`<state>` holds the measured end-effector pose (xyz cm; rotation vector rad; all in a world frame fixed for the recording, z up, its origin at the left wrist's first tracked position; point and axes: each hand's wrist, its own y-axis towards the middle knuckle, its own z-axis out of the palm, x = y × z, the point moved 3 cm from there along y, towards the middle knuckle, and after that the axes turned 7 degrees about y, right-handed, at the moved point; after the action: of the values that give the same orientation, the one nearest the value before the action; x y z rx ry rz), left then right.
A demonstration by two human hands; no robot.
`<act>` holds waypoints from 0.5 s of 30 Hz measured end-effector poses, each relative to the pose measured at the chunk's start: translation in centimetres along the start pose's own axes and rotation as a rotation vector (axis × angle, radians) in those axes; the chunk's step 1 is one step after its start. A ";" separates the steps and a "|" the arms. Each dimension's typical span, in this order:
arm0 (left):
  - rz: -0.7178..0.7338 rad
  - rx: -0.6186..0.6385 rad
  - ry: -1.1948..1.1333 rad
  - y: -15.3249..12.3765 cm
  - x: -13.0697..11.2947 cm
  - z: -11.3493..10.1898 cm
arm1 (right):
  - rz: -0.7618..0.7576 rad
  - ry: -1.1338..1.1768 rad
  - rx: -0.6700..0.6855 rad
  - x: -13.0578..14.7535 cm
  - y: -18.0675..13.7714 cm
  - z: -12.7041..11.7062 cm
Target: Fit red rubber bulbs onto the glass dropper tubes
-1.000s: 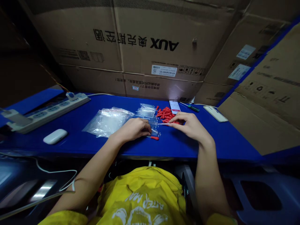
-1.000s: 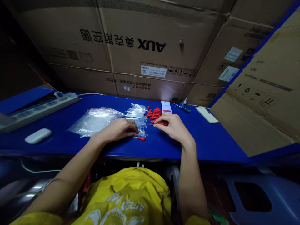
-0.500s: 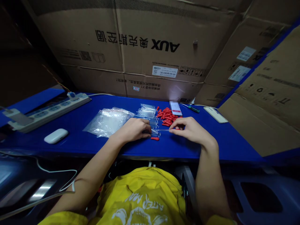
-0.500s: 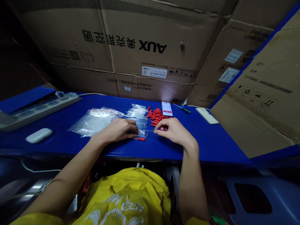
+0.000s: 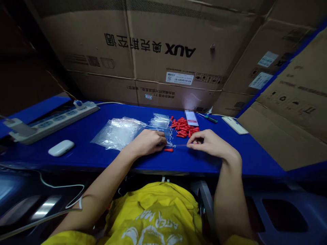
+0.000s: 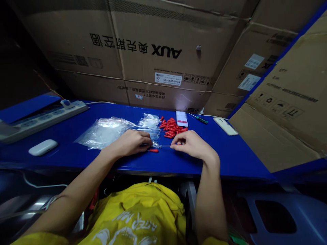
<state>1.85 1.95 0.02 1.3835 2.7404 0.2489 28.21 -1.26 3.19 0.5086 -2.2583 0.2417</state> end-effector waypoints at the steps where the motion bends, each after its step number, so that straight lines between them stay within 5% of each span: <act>1: -0.011 0.005 0.000 0.0 0.0 0.0 | -0.006 0.002 0.007 0.1 0.1 0.2; 15: -0.129 0.005 -0.028 -0.3 1.2 -0.1 | -0.084 -0.116 0.022 2.2 3.1 4.5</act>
<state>0.94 2.71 0.14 1.1950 2.7946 0.2141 22.55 -0.60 1.80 0.6419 -2.3421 0.1992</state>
